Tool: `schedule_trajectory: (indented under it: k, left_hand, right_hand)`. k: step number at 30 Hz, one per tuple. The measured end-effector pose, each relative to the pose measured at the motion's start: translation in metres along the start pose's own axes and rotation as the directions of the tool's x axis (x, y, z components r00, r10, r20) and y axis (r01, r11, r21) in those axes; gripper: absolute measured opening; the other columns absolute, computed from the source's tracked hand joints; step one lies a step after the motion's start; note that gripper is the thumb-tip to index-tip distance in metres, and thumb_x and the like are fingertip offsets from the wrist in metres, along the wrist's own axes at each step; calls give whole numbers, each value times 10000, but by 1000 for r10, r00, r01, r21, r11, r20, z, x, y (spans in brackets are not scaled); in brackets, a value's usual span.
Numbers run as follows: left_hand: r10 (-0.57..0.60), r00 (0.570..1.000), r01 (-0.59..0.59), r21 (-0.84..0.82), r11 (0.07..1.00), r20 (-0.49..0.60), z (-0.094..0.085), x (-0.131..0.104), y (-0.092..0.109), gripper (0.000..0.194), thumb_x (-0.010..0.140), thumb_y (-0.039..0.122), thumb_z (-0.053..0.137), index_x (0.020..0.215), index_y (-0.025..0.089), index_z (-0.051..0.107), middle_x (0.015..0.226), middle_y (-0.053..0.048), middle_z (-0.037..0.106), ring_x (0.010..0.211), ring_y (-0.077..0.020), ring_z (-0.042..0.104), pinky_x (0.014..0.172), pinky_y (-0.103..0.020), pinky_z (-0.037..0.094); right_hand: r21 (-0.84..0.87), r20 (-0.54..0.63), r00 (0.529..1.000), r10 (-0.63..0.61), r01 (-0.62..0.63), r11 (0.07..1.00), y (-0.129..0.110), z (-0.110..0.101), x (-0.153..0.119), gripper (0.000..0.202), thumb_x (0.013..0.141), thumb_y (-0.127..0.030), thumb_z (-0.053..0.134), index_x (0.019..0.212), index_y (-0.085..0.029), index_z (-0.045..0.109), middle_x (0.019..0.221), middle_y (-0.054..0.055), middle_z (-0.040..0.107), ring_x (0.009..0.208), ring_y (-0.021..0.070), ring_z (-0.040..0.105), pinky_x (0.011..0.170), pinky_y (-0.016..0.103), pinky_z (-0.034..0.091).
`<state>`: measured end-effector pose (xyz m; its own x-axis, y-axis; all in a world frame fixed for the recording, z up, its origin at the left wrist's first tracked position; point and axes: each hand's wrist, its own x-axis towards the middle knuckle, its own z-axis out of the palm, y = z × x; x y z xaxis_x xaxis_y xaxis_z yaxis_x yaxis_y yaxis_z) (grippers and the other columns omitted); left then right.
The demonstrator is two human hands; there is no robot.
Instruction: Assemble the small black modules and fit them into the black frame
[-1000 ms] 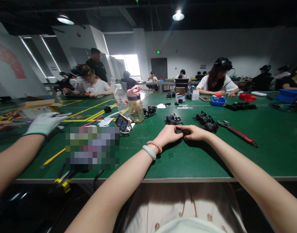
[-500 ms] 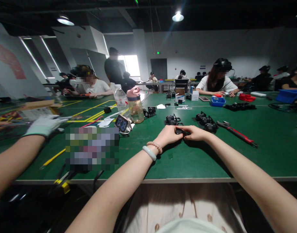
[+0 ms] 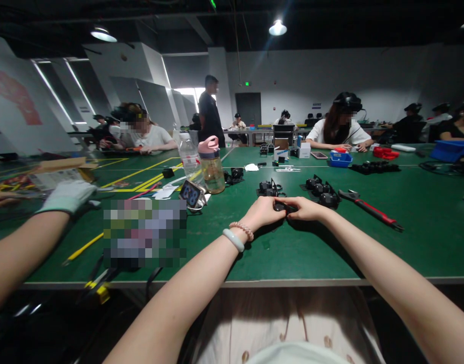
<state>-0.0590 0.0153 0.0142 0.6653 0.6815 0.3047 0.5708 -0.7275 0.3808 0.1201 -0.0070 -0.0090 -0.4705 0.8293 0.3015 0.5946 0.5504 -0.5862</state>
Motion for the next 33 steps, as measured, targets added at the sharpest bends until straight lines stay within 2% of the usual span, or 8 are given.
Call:
schedule_trajectory:
  k: [13,21,26,29,33]
  left_hand:
    - [22,1000,-22,-26,999,12,-2,-1,-2,346,660,367,498,901,157,630,747,-41,638,633,-138,550,532,-200,357]
    - [76,995,-73,-45,996,66,-12,-2,-2,350,652,337,498,935,162,605,742,-4,622,614,-111,523,509,-186,335]
    - [28,996,-29,5,1000,87,-12,1,-8,313,627,365,515,795,120,613,687,-15,607,569,-105,499,477,-190,316]
    - [28,996,-28,2,1000,89,-10,2,-12,319,623,388,514,778,123,600,675,-13,597,560,-102,491,478,-190,317]
    - [65,994,-64,-22,998,89,-9,2,-15,329,630,403,501,792,132,592,672,-5,582,567,-102,489,482,-189,319]
  right_hand:
    - [60,4,1000,-8,8,998,1,0,0,711,576,-76,532,1252,-208,355,1176,31,503,1035,193,484,931,320,319]
    - [266,62,998,-8,-9,964,-4,-2,-1,734,546,11,443,1244,-201,351,1168,48,498,1045,173,471,922,326,329]
    - [266,-12,999,47,-42,963,-8,0,-2,597,594,-32,496,1164,-178,401,1066,70,543,968,167,513,847,327,394]
    - [223,-78,994,74,-55,973,-6,3,-1,491,614,-68,524,1087,-167,438,1005,67,560,917,158,533,819,325,410]
    - [161,-114,992,47,-28,986,-4,7,0,381,624,-91,530,996,-160,481,985,57,562,889,150,543,813,326,412]
